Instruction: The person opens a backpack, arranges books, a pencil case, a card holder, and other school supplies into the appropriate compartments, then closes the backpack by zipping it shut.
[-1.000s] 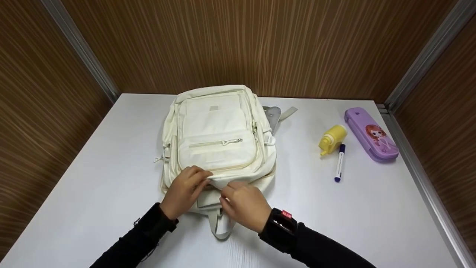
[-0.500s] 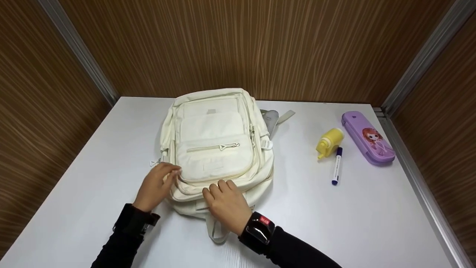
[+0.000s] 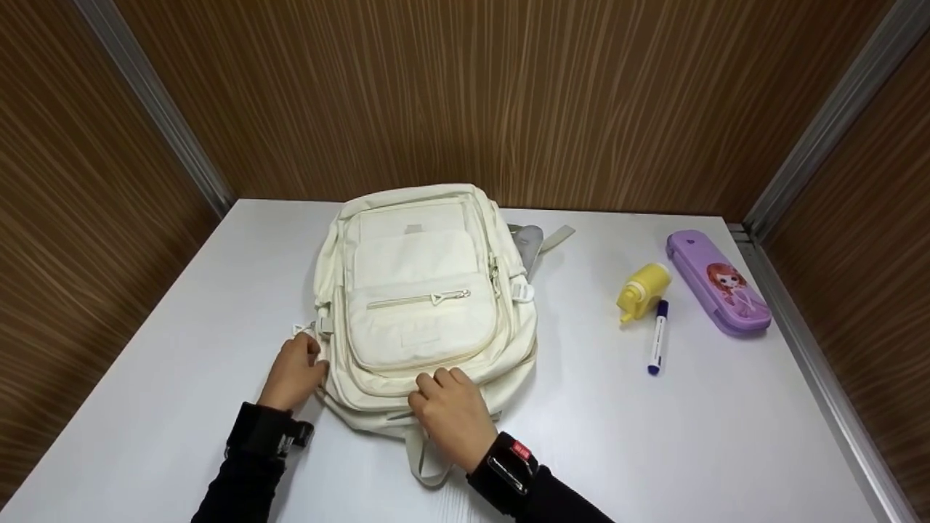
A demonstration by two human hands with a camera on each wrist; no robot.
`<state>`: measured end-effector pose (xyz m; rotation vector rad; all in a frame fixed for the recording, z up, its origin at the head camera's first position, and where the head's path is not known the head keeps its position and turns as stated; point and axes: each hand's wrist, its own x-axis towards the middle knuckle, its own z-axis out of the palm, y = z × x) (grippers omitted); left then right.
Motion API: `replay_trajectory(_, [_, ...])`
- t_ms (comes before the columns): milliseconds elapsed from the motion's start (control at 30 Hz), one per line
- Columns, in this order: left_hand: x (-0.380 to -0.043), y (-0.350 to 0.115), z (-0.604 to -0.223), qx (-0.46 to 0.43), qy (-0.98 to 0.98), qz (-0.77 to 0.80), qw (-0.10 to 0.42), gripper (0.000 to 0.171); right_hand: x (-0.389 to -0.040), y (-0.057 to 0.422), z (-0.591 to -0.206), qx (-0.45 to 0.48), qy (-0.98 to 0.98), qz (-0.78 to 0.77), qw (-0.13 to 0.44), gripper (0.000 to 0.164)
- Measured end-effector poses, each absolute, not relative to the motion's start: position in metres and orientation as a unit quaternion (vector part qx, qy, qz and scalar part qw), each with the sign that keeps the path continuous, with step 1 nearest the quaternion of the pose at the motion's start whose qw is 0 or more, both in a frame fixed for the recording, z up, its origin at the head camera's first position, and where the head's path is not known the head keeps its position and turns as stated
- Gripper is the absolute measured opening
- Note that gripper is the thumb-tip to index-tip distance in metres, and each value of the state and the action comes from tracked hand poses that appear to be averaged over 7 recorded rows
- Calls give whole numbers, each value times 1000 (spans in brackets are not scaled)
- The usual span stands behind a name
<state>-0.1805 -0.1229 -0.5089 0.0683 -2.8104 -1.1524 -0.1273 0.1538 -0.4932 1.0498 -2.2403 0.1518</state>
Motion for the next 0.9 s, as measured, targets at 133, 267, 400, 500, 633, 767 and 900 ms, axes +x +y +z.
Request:
replay_trajectory(133, [-177, -122, -510, 8, -918, -395, 33, 13, -130, 163, -493, 390, -862, 81, 314, 20])
replay_trajectory(267, [-173, -117, -509, -10, -918, -395, 26, 13, -133, 173, -490, 374, -875, 99, 292, 21])
replay_trajectory(400, [-167, -109, -507, -33, -920, -390, 19, 12, -136, 185, -486, 354, -889, 116, 265, 19])
replay_trajectory(500, [-162, -102, -505, -45, -922, -385, 17, 11, -137, 196, -483, 337, -901, 127, 244, 19])
replay_trajectory(633, [-154, -89, -504, -48, -921, -386, 11, 10, -141, 210, -478, 313, -915, 133, 217, 18])
replay_trajectory(767, [-146, -73, -502, -59, -925, -375, 13, 11, -146, 227, -475, 285, -927, 139, 198, 20])
replay_trajectory(900, [-141, -55, -500, -79, -930, -358, 20, 12, -151, 245, -474, 253, -936, 154, 187, 23])
